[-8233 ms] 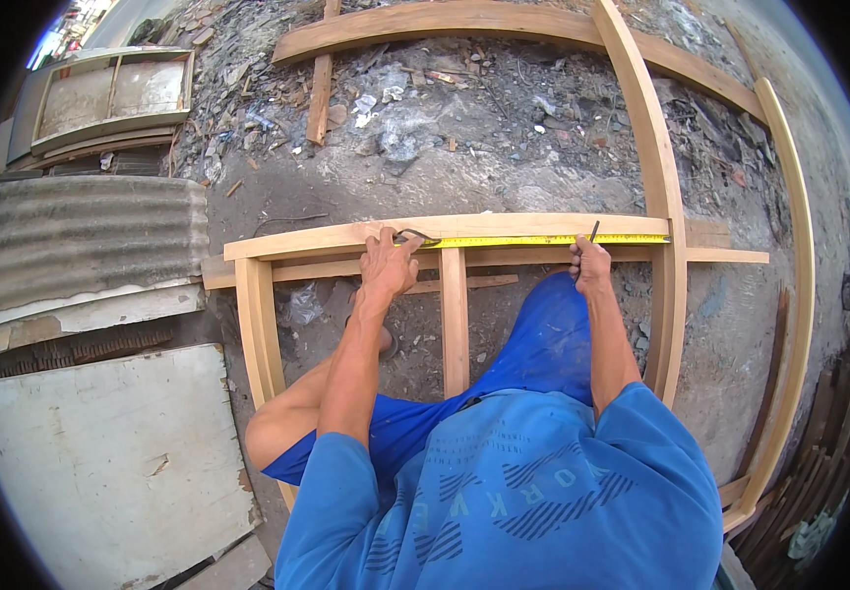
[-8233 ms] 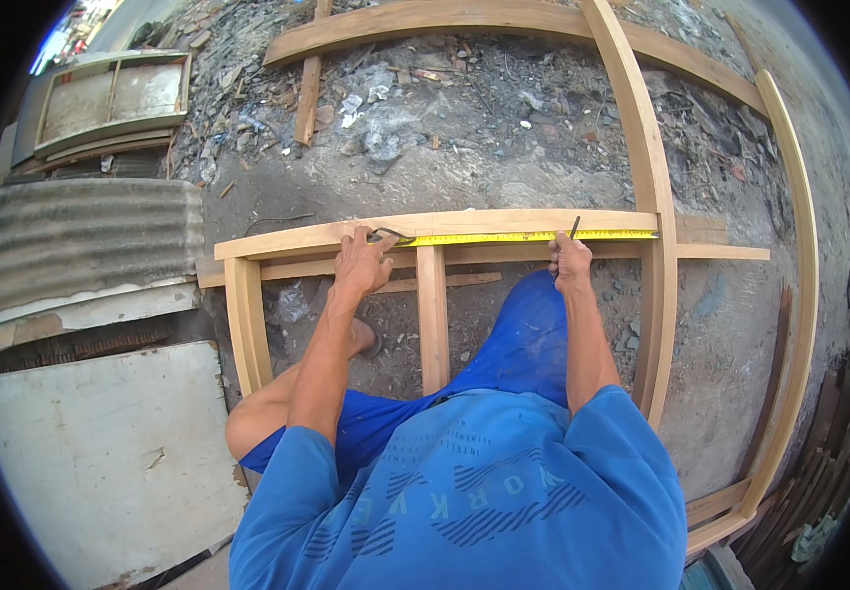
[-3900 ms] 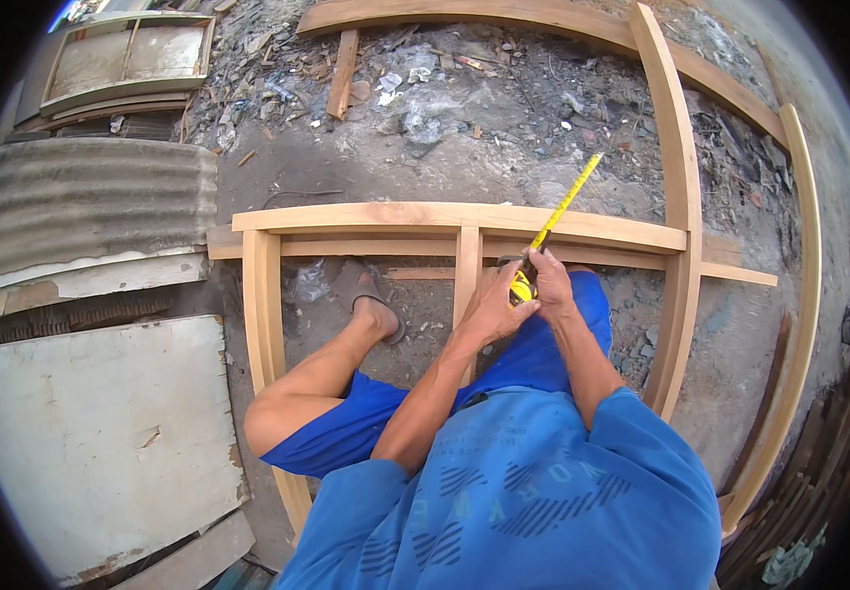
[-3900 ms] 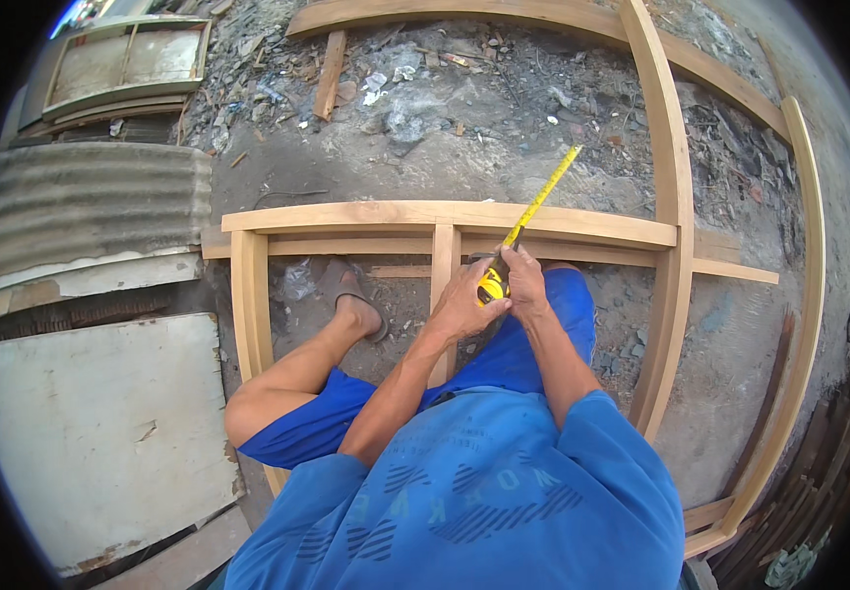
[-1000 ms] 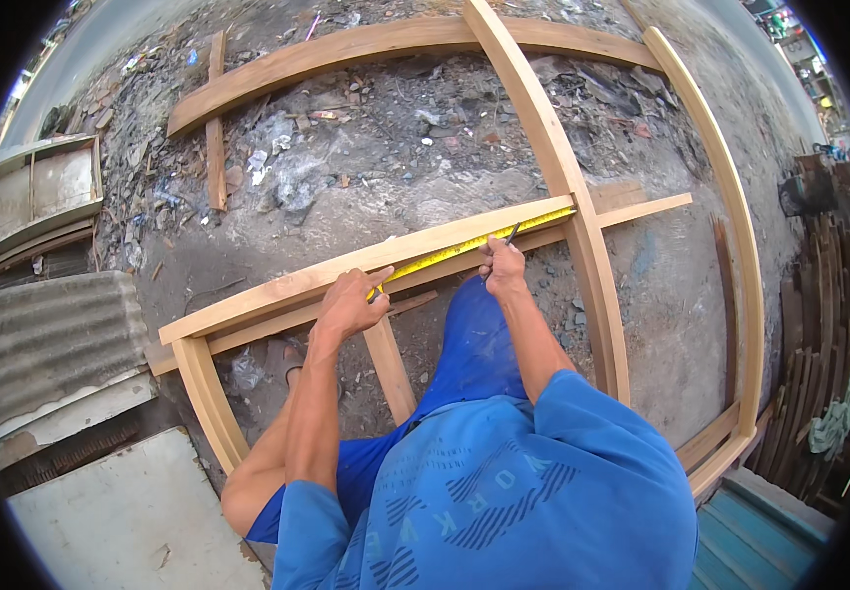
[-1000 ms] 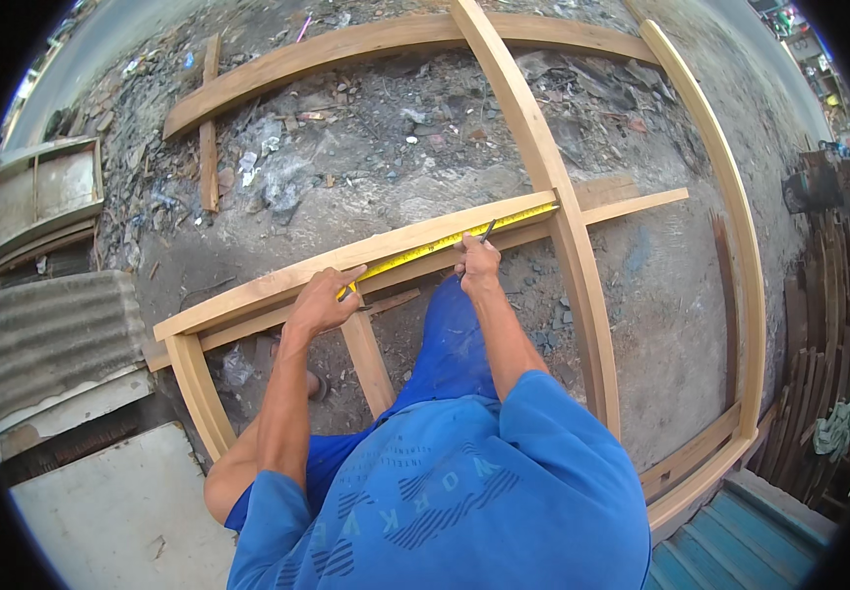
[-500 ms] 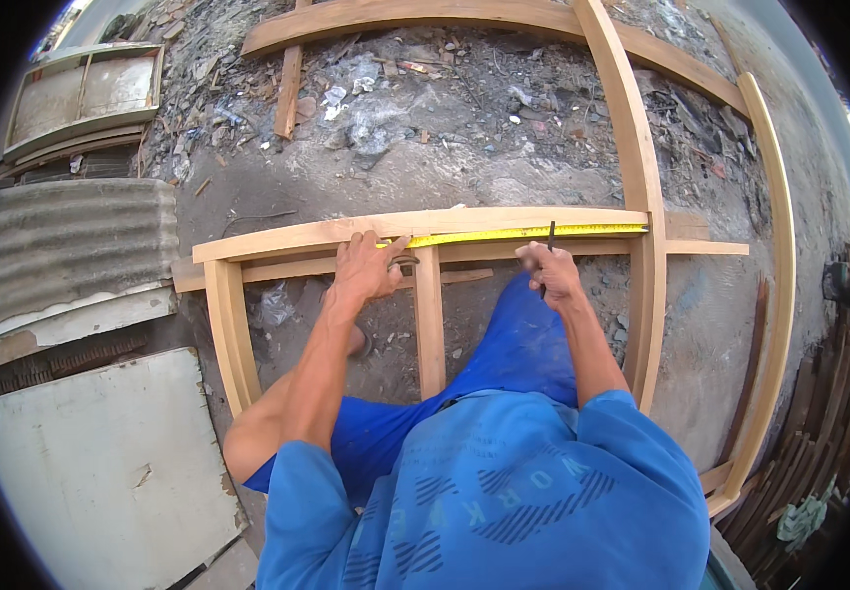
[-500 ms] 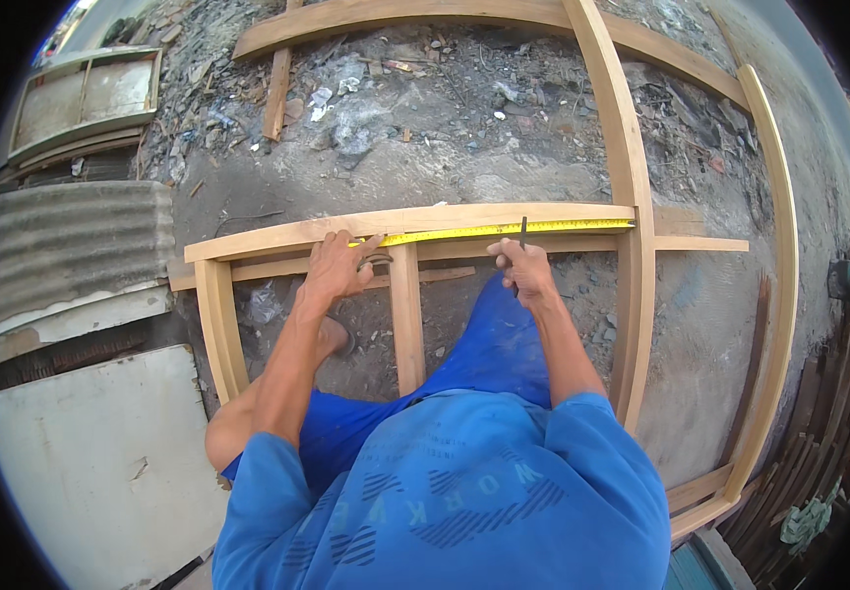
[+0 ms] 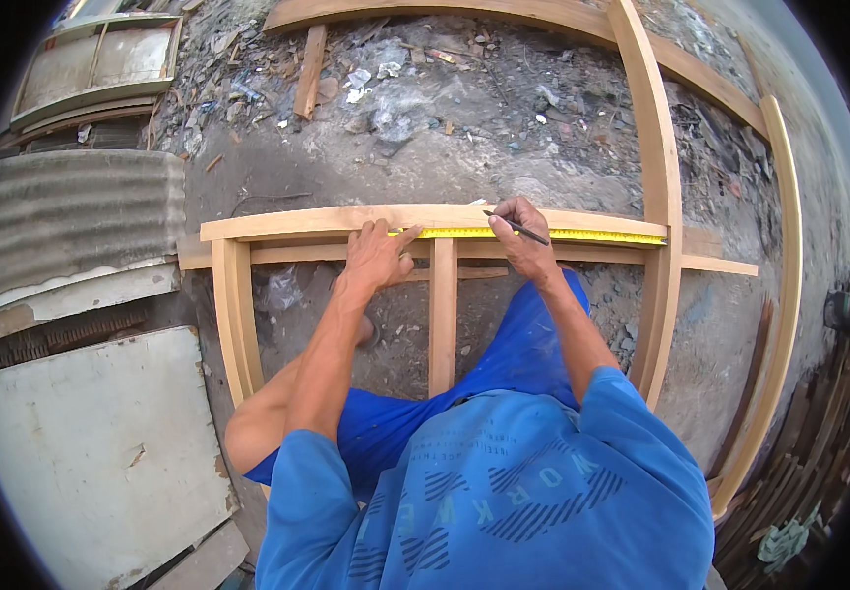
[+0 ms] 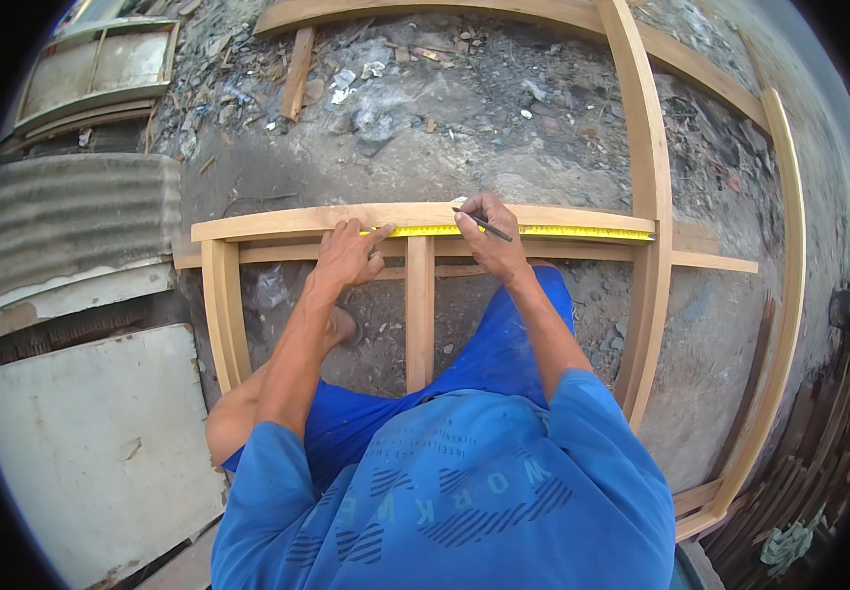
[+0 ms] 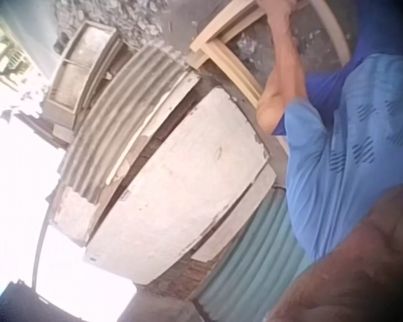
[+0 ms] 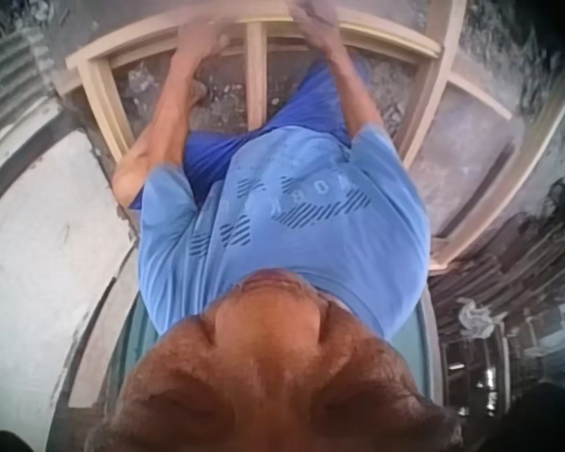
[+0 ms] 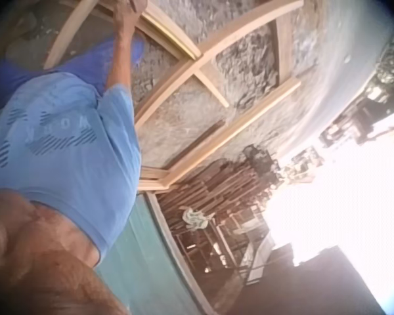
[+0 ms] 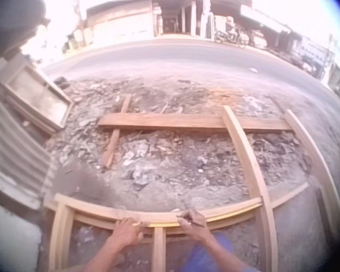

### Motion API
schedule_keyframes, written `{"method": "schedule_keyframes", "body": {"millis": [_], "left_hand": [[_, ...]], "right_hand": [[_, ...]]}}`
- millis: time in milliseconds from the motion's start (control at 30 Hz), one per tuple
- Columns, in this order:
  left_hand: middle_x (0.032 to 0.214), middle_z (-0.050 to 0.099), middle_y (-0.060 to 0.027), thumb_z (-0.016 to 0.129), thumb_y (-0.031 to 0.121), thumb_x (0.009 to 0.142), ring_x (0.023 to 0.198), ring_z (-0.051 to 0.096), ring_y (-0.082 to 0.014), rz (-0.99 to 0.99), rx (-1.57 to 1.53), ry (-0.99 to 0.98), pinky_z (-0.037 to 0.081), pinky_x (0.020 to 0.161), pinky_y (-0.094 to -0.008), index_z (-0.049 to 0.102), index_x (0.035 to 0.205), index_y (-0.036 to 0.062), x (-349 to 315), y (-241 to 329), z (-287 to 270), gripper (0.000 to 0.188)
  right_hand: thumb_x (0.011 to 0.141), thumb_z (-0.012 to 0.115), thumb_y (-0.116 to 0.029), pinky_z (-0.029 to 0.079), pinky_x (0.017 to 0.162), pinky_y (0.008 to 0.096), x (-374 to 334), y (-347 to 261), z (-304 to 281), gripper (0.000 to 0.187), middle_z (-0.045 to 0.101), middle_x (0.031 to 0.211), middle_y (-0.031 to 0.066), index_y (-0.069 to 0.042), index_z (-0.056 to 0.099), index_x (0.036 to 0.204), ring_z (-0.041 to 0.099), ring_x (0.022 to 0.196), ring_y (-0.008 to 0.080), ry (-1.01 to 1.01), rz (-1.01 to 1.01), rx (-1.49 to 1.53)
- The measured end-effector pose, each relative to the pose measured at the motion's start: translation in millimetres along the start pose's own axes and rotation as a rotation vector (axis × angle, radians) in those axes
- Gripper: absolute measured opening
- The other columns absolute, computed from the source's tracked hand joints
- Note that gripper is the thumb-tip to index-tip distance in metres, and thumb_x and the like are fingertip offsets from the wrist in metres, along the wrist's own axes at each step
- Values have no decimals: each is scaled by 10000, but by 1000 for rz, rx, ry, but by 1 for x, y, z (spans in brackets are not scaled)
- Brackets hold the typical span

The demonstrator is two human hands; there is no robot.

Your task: The person measures and marks a wooden frame assembly using a tape measure, a speed square, and a pencil. The person uses the speed square to draw straight lines across the wood members and extends the tape measure to verify dimensions.

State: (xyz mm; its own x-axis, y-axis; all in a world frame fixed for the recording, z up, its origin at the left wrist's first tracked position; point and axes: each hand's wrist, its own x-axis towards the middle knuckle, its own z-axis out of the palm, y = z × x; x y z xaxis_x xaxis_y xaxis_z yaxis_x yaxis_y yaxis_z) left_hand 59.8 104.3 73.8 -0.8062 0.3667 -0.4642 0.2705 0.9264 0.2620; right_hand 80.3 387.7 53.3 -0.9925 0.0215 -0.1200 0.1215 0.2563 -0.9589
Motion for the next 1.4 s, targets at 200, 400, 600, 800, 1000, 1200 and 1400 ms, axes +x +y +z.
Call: {"method": "schedule_keyframes", "body": {"millis": [200, 400, 600, 800, 1000, 1200, 1400], "left_hand": [[1215, 614, -177, 647, 310, 842, 1162, 570, -368, 18, 14, -20, 455, 1013, -524, 602, 1461, 318, -1, -3, -6, 620], [1222, 611, -171, 665, 342, 853, 1202, 566, -352, 4, 9, -33, 449, 1037, -516, 605, 1457, 325, -4, -4, -4, 608], [1320, 573, -169, 663, 342, 875, 1286, 509, -344, -34, -67, -121, 410, 1069, -536, 581, 1471, 341, -2, -5, -7, 602], [1195, 613, -137, 680, 332, 864, 1198, 566, -328, 1, -38, -28, 454, 1024, -494, 604, 1457, 340, -4, -8, -2, 599], [1199, 613, -136, 687, 333, 866, 1204, 564, -326, -5, -41, -26, 447, 1038, -493, 606, 1454, 342, -5, -6, -3, 594], [1206, 612, -140, 689, 335, 866, 1209, 564, -332, 0, -36, -16, 447, 1045, -495, 603, 1456, 344, -5, -7, -2, 597], [1208, 611, -140, 693, 332, 867, 1211, 562, -326, -5, -31, -24, 445, 1048, -490, 596, 1463, 349, -4, -7, -1, 605]], "right_hand": [[930, 671, -209, 537, 766, 333, 8, 16, 30, 253, 716, 894, 98, 7, 675, 1063, 659, 813, 170, -110, 10, -21], [918, 671, -200, 540, 744, 349, 7, 25, 36, 230, 713, 852, 114, 5, 703, 1017, 670, 789, 187, -155, -53, -146], [914, 684, -191, 527, 708, 351, 5, 22, 42, 212, 700, 826, 116, 7, 717, 982, 650, 743, 194, -141, -58, -225], [897, 669, -232, 539, 728, 384, 4, 14, 44, 244, 708, 823, 152, -6, 727, 969, 684, 755, 257, -122, -33, -254], [883, 641, -254, 551, 734, 427, 5, 17, 45, 239, 708, 764, 160, -39, 731, 935, 706, 719, 312, -98, -72, -281], [881, 638, -251, 551, 732, 425, 6, 20, 46, 237, 712, 768, 164, -40, 732, 931, 709, 722, 308, -106, -58, -295], [884, 634, -244, 555, 729, 423, 7, 11, 44, 230, 725, 799, 169, -39, 732, 923, 718, 745, 306, -136, -44, -328]]}}
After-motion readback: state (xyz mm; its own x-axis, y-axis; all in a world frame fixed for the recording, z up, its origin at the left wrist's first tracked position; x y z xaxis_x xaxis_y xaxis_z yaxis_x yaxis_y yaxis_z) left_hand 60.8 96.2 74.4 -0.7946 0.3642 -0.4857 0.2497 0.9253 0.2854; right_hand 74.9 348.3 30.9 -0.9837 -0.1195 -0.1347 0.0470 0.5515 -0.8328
